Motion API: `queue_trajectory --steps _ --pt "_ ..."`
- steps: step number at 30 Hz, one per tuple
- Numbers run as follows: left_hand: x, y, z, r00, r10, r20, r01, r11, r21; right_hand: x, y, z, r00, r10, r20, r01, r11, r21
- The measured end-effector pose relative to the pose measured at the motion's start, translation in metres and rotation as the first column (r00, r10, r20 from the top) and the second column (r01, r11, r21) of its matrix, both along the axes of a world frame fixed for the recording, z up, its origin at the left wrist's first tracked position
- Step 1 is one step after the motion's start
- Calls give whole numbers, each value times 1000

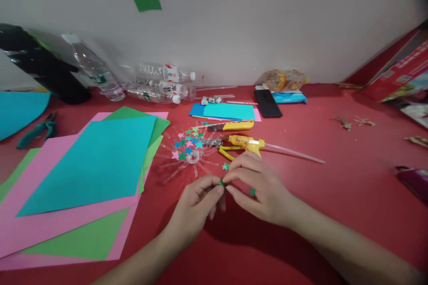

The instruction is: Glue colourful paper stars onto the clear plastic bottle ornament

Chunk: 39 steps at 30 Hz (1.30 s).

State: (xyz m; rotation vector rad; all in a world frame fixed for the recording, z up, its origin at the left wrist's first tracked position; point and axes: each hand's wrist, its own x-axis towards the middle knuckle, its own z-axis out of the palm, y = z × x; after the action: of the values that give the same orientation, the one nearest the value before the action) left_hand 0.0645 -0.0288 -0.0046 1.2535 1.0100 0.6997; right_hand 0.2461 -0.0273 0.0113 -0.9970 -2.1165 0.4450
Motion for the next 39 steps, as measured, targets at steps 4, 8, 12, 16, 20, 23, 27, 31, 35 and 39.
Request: queue_trajectory --steps 4,8,12,16,20,23,27,31,35,39 --pt "1 -1 2 999 0 -49 0 1000 -4 0 4 1 996 -28 -81 20 996 -90" --pt "1 -1 1 995 -18 -97 20 1000 16 -1 6 -2 995 -6 -96 -14 980 -198" --pt "0 0 0 991 -13 -131 18 999 37 -3 6 -5 996 -27 -88 9 981 -195" --pt "-3 0 -1 985 -6 -175 16 999 52 -3 2 -6 996 -65 55 62 997 53" --pt "-4 -2 -2 986 6 -166 15 992 125 -5 -3 -6 964 -89 250 14 958 286" --pt "-4 -3 -3 992 1 -125 16 990 137 -4 -6 -5 964 -59 261 -17 961 278" --pt "-3 -4 -4 991 -3 -130 19 992 127 -2 -6 -4 975 -17 221 -23 984 179" --pt "-2 -3 -2 982 -10 -190 35 991 126 -1 -1 -5 994 -31 101 31 1000 0" --pt "-2 -4 6 980 -19 -197 46 990 134 -4 3 -5 998 -17 -66 4 982 -191" --pt "-3 -5 10 986 -17 -166 44 987 157 -10 0 -1 988 -22 -154 -22 961 -277"
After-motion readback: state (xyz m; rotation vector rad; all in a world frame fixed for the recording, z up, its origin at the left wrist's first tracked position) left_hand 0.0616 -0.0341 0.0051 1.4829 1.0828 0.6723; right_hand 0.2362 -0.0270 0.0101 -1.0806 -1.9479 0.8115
